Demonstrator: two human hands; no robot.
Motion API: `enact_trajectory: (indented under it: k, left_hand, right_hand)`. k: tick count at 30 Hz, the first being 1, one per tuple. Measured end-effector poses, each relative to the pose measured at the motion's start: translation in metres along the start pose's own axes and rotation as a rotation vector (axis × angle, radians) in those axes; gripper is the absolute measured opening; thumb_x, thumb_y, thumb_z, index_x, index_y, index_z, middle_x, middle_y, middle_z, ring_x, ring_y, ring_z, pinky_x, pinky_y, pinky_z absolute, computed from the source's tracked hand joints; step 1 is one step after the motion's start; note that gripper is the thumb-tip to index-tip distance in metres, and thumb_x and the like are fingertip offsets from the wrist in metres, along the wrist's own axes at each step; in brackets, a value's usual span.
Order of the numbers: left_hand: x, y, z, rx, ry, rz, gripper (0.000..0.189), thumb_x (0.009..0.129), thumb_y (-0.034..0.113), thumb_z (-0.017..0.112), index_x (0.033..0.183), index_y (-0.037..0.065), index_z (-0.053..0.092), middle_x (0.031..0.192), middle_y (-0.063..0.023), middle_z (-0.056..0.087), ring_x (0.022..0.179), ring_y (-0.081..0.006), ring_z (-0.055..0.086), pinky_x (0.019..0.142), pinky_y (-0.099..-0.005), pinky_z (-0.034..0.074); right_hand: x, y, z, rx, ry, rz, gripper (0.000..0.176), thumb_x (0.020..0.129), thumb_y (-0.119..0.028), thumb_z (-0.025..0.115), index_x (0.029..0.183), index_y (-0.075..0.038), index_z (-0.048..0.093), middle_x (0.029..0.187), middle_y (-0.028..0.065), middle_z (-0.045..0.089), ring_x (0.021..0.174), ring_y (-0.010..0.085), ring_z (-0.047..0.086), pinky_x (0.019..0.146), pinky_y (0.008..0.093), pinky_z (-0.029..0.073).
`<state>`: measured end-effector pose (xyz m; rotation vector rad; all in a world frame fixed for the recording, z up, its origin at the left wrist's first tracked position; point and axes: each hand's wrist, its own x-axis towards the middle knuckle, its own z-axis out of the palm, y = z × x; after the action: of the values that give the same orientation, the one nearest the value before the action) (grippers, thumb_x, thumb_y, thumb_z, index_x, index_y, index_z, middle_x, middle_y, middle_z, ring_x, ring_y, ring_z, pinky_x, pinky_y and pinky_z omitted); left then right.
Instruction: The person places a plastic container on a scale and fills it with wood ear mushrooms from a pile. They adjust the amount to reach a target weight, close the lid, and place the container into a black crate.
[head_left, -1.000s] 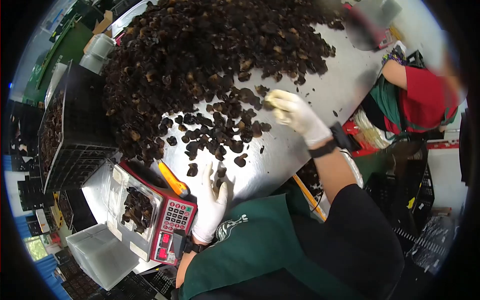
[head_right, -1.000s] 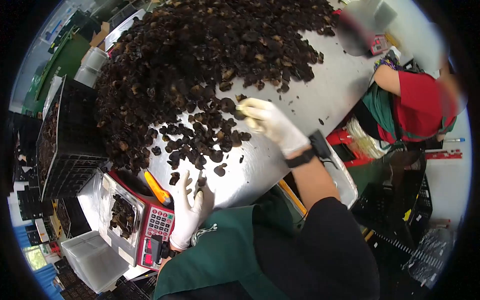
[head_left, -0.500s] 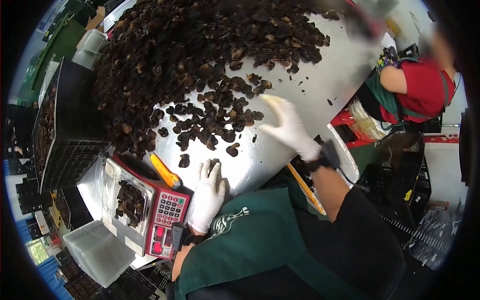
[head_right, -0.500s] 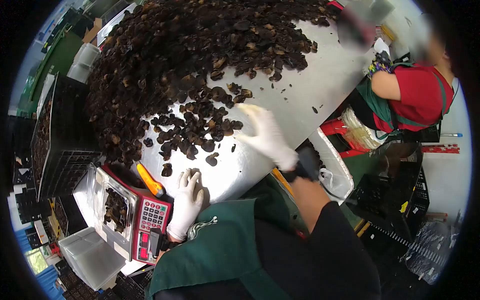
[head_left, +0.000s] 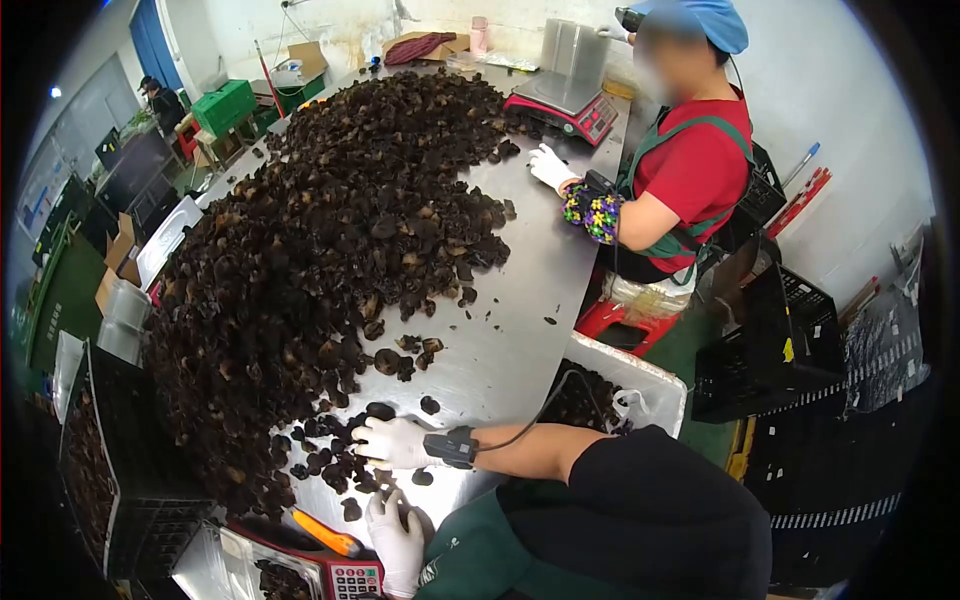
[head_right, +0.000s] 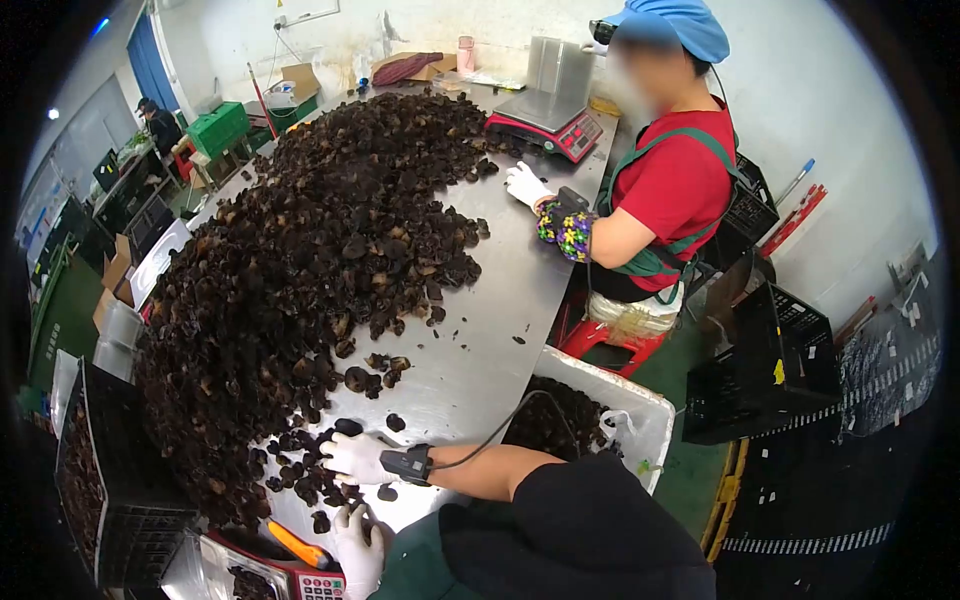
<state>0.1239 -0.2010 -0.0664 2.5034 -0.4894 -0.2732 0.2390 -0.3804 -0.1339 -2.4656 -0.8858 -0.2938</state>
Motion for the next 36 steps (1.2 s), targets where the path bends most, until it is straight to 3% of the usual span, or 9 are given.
enact_trajectory:
  k: [4,9,12,14,19,23,28,30,36]
  left_hand:
    - [-0.002,0.005,-0.006,0.068,-0.001,0.019,0.053,0.082,0.009,0.064,0.134,0.003,0.054,0.142,-0.0332,0.041,0.129,-0.0468,0.045,0.105,-0.0504,0.04]
    - [-0.036,0.03,-0.042,-0.122,0.173,-0.029,0.046,0.09,0.006,0.059,0.136,0.005,0.055,0.144,-0.022,0.047,0.135,-0.0395,0.043,0.114,-0.0466,0.031]
    - [-0.058,0.044,-0.072,-0.202,0.333,-0.114,0.046,0.086,-0.003,0.061,0.131,0.003,0.058,0.14,-0.0192,0.052,0.133,-0.0344,0.048,0.112,-0.0417,0.037]
    - [-0.079,0.04,-0.085,-0.233,0.485,-0.163,0.047,0.082,-0.01,0.059,0.128,0.0,0.059,0.136,-0.0181,0.056,0.129,-0.0325,0.052,0.11,-0.0402,0.039]
    - [-0.147,0.01,-0.12,0.123,0.942,-0.349,0.041,0.084,-0.012,0.053,0.124,-0.004,0.061,0.13,-0.0198,0.06,0.124,-0.0326,0.056,0.108,-0.042,0.041]
    - [-0.188,-0.036,-0.138,0.083,1.195,-0.553,0.033,0.094,-0.005,0.052,0.126,-0.003,0.06,0.129,-0.0133,0.061,0.12,-0.022,0.058,0.102,-0.0338,0.045]
    - [-0.173,-0.053,-0.142,0.042,1.155,-0.579,0.05,0.085,0.0,0.062,0.134,0.002,0.054,0.131,-0.0159,0.059,0.124,-0.029,0.056,0.106,-0.0393,0.041]
    - [-0.162,-0.05,-0.14,0.073,1.02,-0.561,0.071,0.081,0.005,0.067,0.146,0.002,0.039,0.142,-0.0197,0.049,0.134,-0.0337,0.045,0.111,-0.0405,0.037]
    - [-0.157,-0.07,-0.118,0.08,0.896,-0.56,0.078,0.08,0.02,0.074,0.148,0.006,0.038,0.148,-0.0188,0.043,0.144,-0.0364,0.033,0.12,-0.051,0.018]
  right_hand:
    - [0.035,0.016,0.005,0.149,0.002,0.072,0.015,0.082,-0.022,0.065,0.084,-0.007,0.062,0.076,0.0099,0.054,0.067,0.0253,0.058,0.058,0.041,0.053]
    - [0.069,0.02,-0.066,0.353,-0.037,0.382,0.019,0.084,-0.025,0.067,0.09,-0.007,0.07,0.082,0.0084,0.068,0.066,0.0177,0.063,0.059,0.034,0.054]
    - [0.072,0.02,-0.094,0.93,-0.016,0.694,0.023,0.088,-0.027,0.066,0.095,-0.006,0.072,0.09,0.0067,0.074,0.068,0.0159,0.066,0.06,0.0299,0.055]
    - [0.079,0.0,-0.128,1.87,-0.316,1.06,0.027,0.095,-0.028,0.06,0.104,-0.005,0.07,0.093,0.0059,0.073,0.077,0.0186,0.069,0.066,0.0293,0.058]
    - [0.092,-0.02,-0.078,1.806,-0.047,0.801,0.021,0.095,-0.025,0.063,0.103,-0.006,0.069,0.094,0.0065,0.072,0.083,0.0184,0.071,0.07,0.0306,0.06]
    - [0.159,-0.115,-0.08,1.494,-0.359,0.458,0.023,0.094,-0.021,0.06,0.103,-0.001,0.069,0.087,0.0052,0.071,0.078,0.0132,0.069,0.065,0.0257,0.055]
    - [0.197,-0.236,-0.022,0.988,-0.086,-0.356,0.014,0.083,-0.018,0.069,0.087,-0.005,0.071,0.087,0.007,0.07,0.083,0.0198,0.067,0.076,0.0319,0.053]
    - [0.195,-0.251,0.005,0.667,-0.283,-0.63,0.023,0.079,-0.019,0.072,0.097,-0.007,0.069,0.105,0.009,0.066,0.1,0.0265,0.062,0.087,0.0367,0.051]
    - [0.183,-0.242,-0.001,0.371,-0.316,-0.795,0.07,0.068,-0.028,0.08,0.132,-0.015,0.057,0.141,0.0105,0.05,0.129,0.0322,0.046,0.11,0.0451,0.034]
